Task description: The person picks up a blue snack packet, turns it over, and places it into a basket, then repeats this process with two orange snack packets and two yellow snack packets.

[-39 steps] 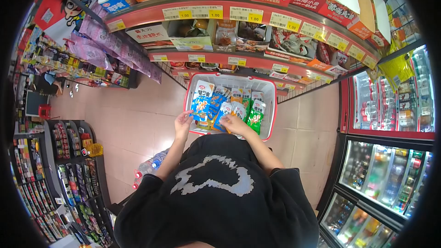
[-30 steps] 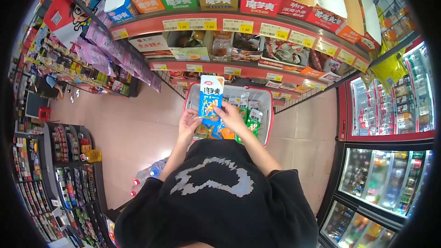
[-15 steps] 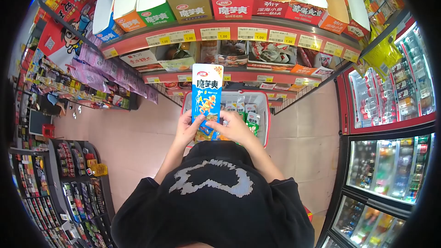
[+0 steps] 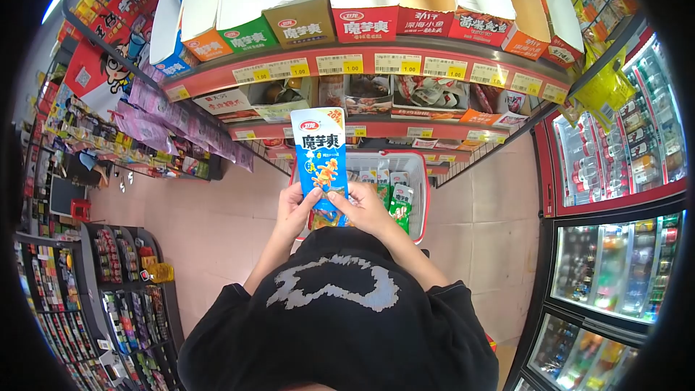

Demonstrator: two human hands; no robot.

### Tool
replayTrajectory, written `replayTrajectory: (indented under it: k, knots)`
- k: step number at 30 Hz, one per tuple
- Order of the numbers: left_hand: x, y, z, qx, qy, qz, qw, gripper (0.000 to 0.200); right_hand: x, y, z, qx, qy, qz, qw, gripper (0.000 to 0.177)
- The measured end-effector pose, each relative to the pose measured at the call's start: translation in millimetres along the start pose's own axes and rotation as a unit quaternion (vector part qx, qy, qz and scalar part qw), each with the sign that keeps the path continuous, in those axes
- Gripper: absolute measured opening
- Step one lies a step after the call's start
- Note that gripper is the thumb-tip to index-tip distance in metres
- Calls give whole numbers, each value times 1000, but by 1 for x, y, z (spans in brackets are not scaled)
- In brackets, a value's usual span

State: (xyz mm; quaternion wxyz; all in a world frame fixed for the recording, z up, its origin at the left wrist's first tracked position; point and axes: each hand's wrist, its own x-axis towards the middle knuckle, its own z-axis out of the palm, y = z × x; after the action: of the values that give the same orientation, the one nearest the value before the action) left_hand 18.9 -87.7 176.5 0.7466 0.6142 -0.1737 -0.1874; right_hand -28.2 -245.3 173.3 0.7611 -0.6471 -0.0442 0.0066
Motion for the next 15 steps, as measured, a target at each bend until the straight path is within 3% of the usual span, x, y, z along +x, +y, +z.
replayTrajectory:
  k: [4,15]
  knots:
    - [-2,2,-1,-29,-32,-29,999,18,1,-2,6,-25,48,-29,998,21]
    - [-3,2,3,-70,-65,-52,994,21,-5,4,4,63,-5,14,998,21]
